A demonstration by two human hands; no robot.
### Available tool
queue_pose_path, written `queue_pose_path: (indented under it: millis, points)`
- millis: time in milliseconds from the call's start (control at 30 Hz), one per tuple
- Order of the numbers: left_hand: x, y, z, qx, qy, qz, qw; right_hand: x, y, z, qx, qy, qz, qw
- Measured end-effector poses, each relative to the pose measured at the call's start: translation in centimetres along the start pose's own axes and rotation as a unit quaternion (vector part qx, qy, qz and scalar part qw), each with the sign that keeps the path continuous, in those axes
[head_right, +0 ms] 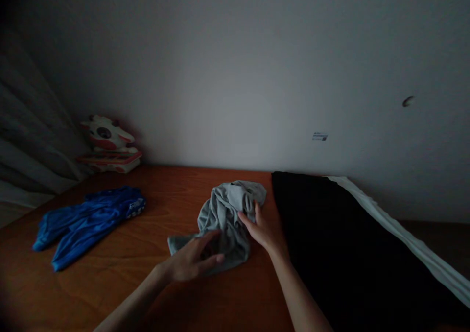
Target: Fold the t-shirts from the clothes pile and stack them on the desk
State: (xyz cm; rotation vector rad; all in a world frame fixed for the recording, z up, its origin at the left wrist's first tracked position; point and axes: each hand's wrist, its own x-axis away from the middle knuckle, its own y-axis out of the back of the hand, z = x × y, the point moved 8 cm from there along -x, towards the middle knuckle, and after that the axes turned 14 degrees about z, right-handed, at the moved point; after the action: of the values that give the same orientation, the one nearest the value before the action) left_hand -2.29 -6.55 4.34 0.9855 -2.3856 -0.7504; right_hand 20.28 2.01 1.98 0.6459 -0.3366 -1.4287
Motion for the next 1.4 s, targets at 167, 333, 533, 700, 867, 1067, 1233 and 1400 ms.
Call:
queue_pose_path:
  millis: [167,333,533,700,867,1067,1233,1400]
  points:
    - [0.9,4.3,-1.0,0.006,-0.083,-0.089,0.993,3.4,0.2,3.6,0.181,-0.02,-0.062,0.981]
    - [-0.9,9.2,7.3,0.107,-0.016,-0.32,0.941,6.0,-5.5,3.5,0.236,-0.085,0.006,0.968]
    - [-1.9,8.5,11.0,0.187,-0.003,-0.37,0.91,5.2,-9.8,6.7,0.141,0.075,0.121,0.98]
    - [0.7,9.2,12.1,0.207,0.012,-0.421,0.883,5.5,-10.7,10.0,0.04,0.197,0.322,0.925]
    - [3.6,10.6,14.3,0.216,0.048,-0.516,0.828,4.1,-8.2,7.3,0.037,0.171,0.431,0.885]
    - [2.1,10.2,12.8,0.013,0.11,-0.447,0.888,0.3,1.1,-1.1,0.131,0.043,0.02,0.99]
    - [-0.1,8.6,11.9,-0.14,0.177,-0.326,0.918,1.2,1.6,-2.8,0.086,0.031,-0.053,0.994]
    - [2.2,10.5,11.9,-0.005,0.11,-0.431,0.896,1.3,2.3,-4.1,-0.03,-0.036,-0.036,0.998]
